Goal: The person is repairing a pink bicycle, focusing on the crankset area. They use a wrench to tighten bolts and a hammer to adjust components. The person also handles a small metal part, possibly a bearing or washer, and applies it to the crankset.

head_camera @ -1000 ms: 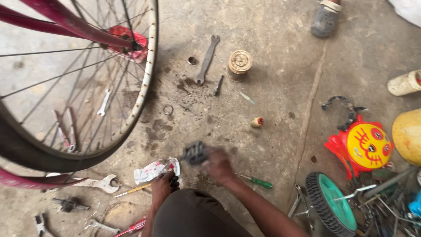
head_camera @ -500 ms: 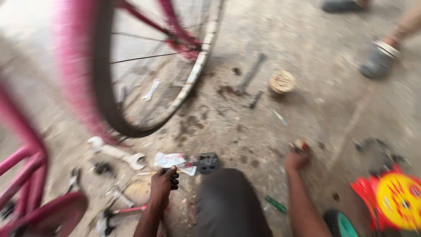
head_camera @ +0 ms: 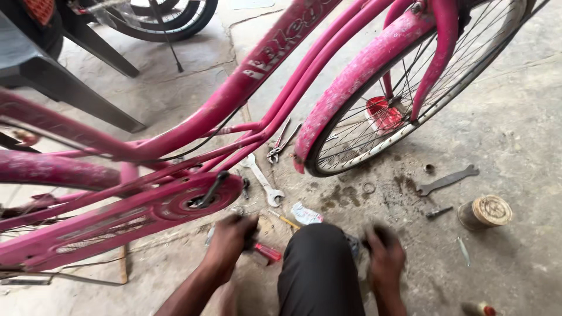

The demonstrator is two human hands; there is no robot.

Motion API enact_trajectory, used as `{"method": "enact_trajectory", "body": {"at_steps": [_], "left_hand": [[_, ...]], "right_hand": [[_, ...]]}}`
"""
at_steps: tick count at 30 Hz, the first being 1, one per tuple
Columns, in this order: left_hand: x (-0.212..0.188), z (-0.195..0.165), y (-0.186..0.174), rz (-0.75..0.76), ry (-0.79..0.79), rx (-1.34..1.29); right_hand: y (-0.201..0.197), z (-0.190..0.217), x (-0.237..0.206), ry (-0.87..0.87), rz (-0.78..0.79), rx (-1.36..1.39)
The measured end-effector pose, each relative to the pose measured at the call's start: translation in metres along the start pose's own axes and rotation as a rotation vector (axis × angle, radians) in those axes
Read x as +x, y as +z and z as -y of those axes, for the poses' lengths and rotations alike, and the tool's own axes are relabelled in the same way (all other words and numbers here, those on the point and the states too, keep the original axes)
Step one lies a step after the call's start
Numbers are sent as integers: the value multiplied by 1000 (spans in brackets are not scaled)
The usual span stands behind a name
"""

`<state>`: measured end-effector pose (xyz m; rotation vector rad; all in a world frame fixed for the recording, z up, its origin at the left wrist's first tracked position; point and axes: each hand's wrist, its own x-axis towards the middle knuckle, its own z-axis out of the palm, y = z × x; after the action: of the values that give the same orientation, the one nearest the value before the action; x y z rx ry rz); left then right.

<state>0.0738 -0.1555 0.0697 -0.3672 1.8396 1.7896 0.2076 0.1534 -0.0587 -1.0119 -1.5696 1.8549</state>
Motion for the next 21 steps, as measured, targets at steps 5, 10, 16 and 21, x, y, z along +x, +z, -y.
{"method": "enact_trajectory", "body": {"at_steps": [5, 10, 16, 21], "left_hand": [[-27, -59, 33, 190, 124, -696], [-25, -77, 19, 385, 179, -856], [2, -10, -19, 273, 272, -627], [22, 33, -36, 273, 261, -565]], "right_hand": [[120, 171, -65, -819, 744, -367], [197, 227, -113, -1375, 724, -1204], [210, 148, -125, -1152, 944, -1057], [221, 100, -103, -918, 1054, -903]]}}
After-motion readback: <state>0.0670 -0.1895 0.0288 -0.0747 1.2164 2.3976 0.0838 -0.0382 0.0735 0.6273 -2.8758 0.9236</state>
